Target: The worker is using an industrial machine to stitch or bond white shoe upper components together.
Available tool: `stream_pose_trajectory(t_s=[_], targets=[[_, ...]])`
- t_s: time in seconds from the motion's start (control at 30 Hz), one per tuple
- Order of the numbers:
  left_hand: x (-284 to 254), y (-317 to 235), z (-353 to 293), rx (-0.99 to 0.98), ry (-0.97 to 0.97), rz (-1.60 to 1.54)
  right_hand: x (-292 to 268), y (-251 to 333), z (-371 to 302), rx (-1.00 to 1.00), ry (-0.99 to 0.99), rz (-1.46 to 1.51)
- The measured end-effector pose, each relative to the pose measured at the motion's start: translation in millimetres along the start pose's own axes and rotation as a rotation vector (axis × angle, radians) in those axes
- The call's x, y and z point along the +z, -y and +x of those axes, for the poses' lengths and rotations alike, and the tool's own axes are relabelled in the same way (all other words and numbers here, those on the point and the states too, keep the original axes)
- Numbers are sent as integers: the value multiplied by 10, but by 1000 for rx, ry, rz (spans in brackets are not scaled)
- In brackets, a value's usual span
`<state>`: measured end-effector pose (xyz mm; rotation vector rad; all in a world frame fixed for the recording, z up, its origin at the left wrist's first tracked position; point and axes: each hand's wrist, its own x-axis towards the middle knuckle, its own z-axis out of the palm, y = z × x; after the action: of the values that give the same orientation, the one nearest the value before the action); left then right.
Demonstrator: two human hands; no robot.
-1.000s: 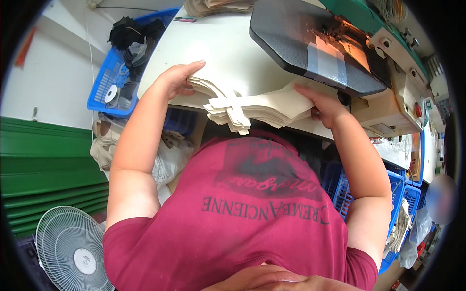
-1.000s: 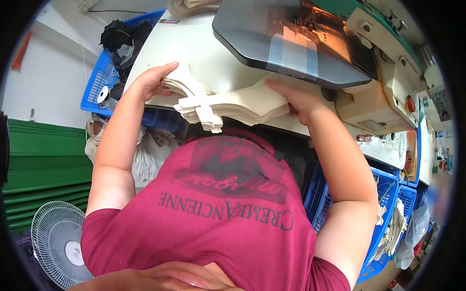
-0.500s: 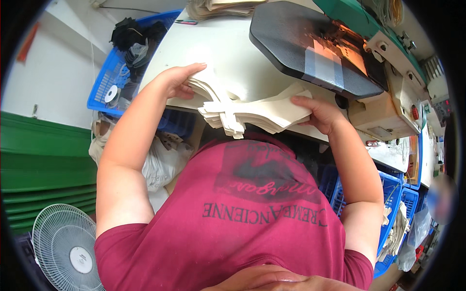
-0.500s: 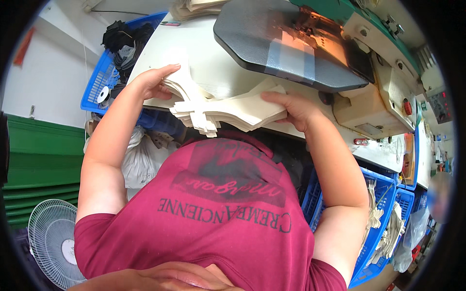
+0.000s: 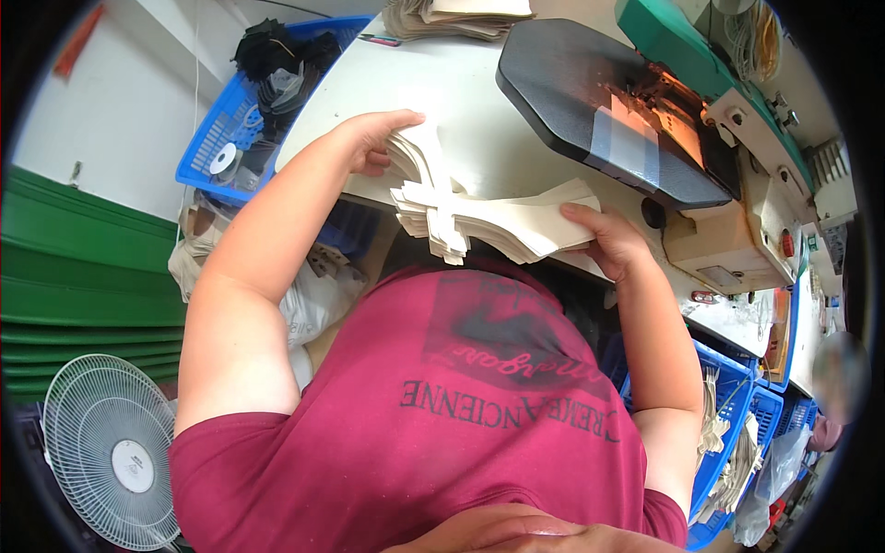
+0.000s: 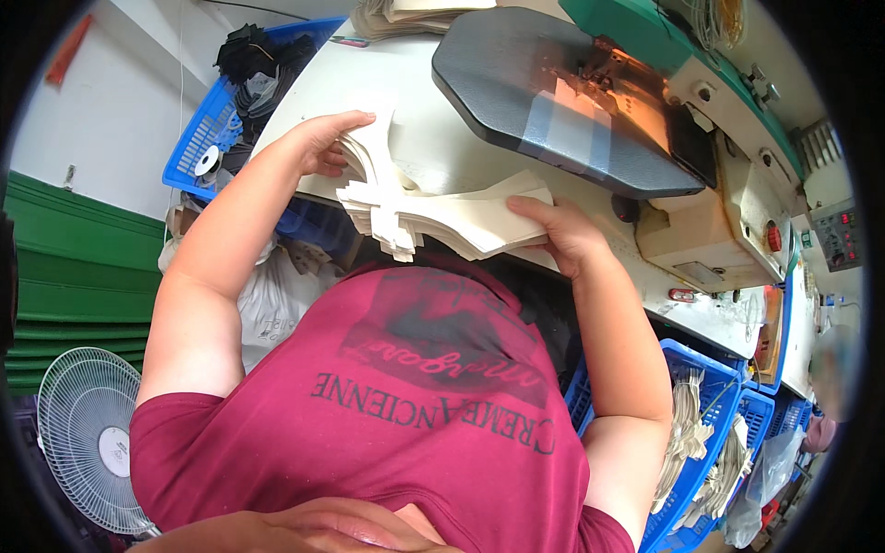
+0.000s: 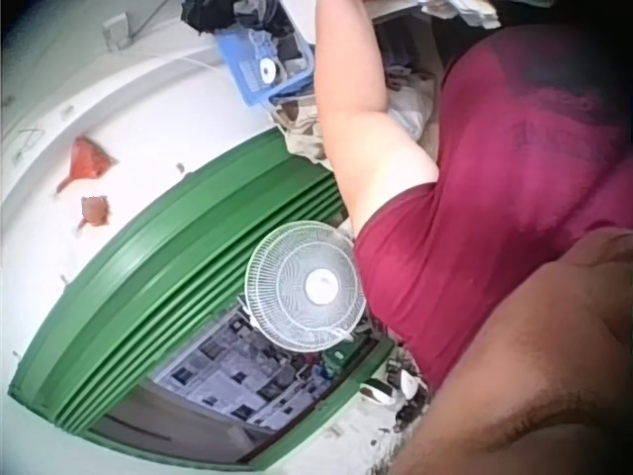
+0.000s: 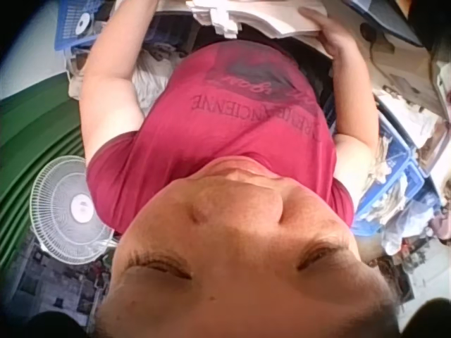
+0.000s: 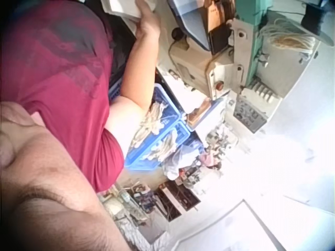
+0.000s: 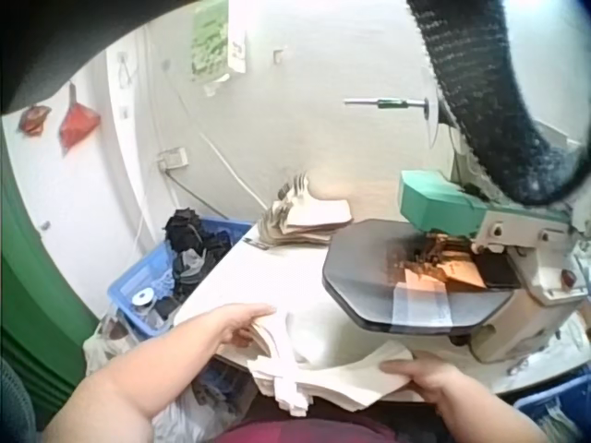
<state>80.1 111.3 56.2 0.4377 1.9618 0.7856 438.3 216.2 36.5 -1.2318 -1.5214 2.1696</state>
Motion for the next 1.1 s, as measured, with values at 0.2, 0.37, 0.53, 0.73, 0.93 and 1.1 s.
stream_pose_trajectory(t_s=[0.2, 0.37, 0.53, 0.73, 0.93, 1.1], targets=[[-90, -11, 24, 17, -10, 100, 6, -21, 0, -22, 14, 11], [-34, 12, 102, -6, 61, 105, 38, -30, -15, -72, -2, 2], [-67, 90, 18, 48, 35, 53, -130, -124, 245, -153, -58, -1], [50, 63, -9, 96, -196, 118, -344, 3, 742, -227, -297, 48], [-290, 176, 428, 609, -320, 390, -376, 41, 1122, -404, -392, 207], [-407, 19, 269, 387, 84, 51, -236, 160, 1350, -406, -442, 245]])
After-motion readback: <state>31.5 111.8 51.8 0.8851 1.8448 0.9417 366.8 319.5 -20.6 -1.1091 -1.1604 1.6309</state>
